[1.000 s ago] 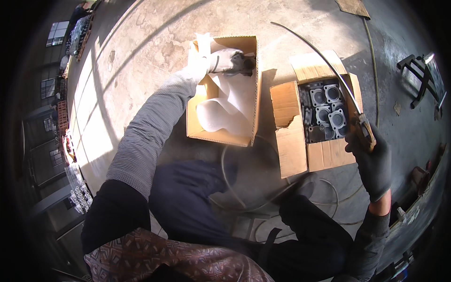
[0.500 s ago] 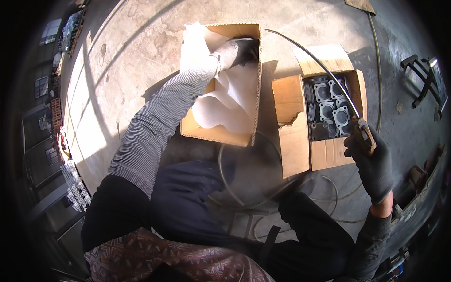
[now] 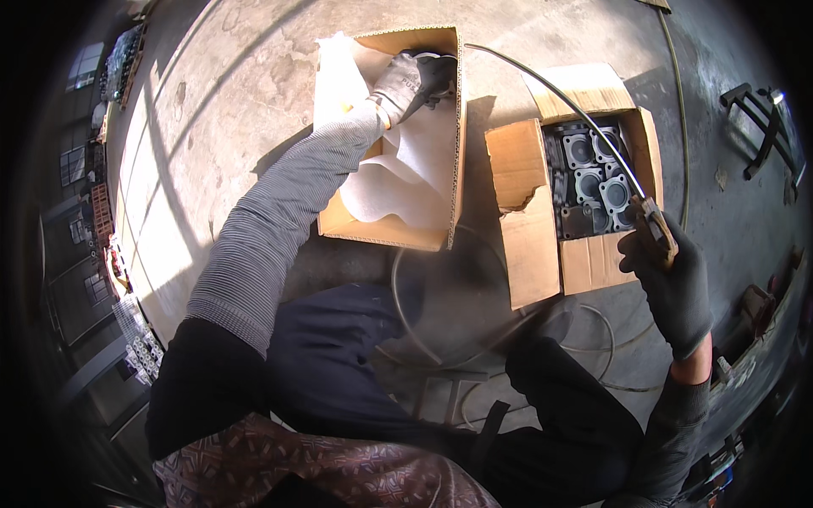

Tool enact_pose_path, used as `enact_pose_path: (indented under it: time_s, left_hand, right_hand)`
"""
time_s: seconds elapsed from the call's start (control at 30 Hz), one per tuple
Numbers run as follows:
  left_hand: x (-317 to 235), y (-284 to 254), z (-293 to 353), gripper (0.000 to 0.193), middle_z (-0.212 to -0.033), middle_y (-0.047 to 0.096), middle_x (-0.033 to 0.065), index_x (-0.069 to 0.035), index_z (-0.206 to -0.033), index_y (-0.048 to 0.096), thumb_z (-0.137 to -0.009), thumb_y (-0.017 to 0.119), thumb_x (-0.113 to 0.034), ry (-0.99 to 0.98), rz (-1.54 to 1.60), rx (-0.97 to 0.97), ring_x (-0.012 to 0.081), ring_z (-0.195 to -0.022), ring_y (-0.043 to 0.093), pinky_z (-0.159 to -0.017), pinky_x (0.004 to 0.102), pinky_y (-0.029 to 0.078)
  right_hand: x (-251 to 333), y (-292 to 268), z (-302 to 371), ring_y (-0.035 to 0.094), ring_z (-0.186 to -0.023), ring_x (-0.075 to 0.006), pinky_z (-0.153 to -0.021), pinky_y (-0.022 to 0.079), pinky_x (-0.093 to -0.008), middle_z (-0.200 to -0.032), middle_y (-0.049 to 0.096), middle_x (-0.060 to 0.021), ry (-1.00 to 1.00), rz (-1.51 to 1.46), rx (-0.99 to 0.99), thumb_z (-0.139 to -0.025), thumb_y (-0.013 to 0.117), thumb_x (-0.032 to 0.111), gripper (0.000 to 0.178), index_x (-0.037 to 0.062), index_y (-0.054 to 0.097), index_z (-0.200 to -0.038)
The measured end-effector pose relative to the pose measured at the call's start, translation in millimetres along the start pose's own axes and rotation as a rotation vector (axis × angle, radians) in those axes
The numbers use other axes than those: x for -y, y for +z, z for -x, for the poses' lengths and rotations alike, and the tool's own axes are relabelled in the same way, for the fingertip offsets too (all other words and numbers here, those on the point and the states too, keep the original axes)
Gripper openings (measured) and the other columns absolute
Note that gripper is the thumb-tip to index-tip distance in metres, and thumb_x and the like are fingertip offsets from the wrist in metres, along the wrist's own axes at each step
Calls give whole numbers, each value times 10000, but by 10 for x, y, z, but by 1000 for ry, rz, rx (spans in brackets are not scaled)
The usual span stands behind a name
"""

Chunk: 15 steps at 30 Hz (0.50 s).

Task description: The person sits on the floor and uses a handheld air nozzle to blow air onto metal parts taken from a cardboard box. They repeatedly pick up each part, direct the nozzle at it, and place it into a second box lined with white paper.

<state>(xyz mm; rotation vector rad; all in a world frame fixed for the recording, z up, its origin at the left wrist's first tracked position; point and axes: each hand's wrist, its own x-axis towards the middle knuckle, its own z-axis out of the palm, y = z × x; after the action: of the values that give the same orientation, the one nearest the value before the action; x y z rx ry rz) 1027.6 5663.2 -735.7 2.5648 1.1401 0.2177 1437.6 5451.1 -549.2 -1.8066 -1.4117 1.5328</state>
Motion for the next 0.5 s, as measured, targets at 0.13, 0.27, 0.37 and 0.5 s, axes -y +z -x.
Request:
enact_pose_path:
  time_s: [0.13,0.27,0.37,0.5]
  left_hand:
    - [57,117,11,192,-927,717,88,-86,-1092,679,-925,653,-178,77,-84,-143,242,-821,726,-698,383,585]
    - [152,243,-45,311,-1116,724,91,-133,-1176,698,-920,692,-307,1,-324,-17,260,-1037,706,-759,438,573]
    - [116,278,25,213,-976,739,126,-136,-1078,684,-926,694,-284,-24,-297,-86,307,-930,727,-755,436,580]
    - [-59,210,121,152,-987,748,118,-142,-1065,653,-955,646,-246,-124,-6,-92,340,-972,727,-823,447,580]
  right_hand:
    - [-44,6,6,717,-882,-148,-787,584,-285,-1030,737,-88,7,-15,6,-948,645,-39,492,-10,568,-1433]
    - [-87,10,14,715,-870,-144,-771,586,-289,-1030,736,-90,22,-11,-9,-946,645,-38,493,-9,565,-1432]
    - [-104,1,12,708,-848,-138,-753,582,-286,-1012,732,-84,16,-4,-30,-944,643,-39,453,-10,584,-1393]
    - [-101,-14,0,676,-831,-122,-738,565,-271,-977,706,-61,3,-45,-20,-948,618,-43,480,-7,571,-1424]
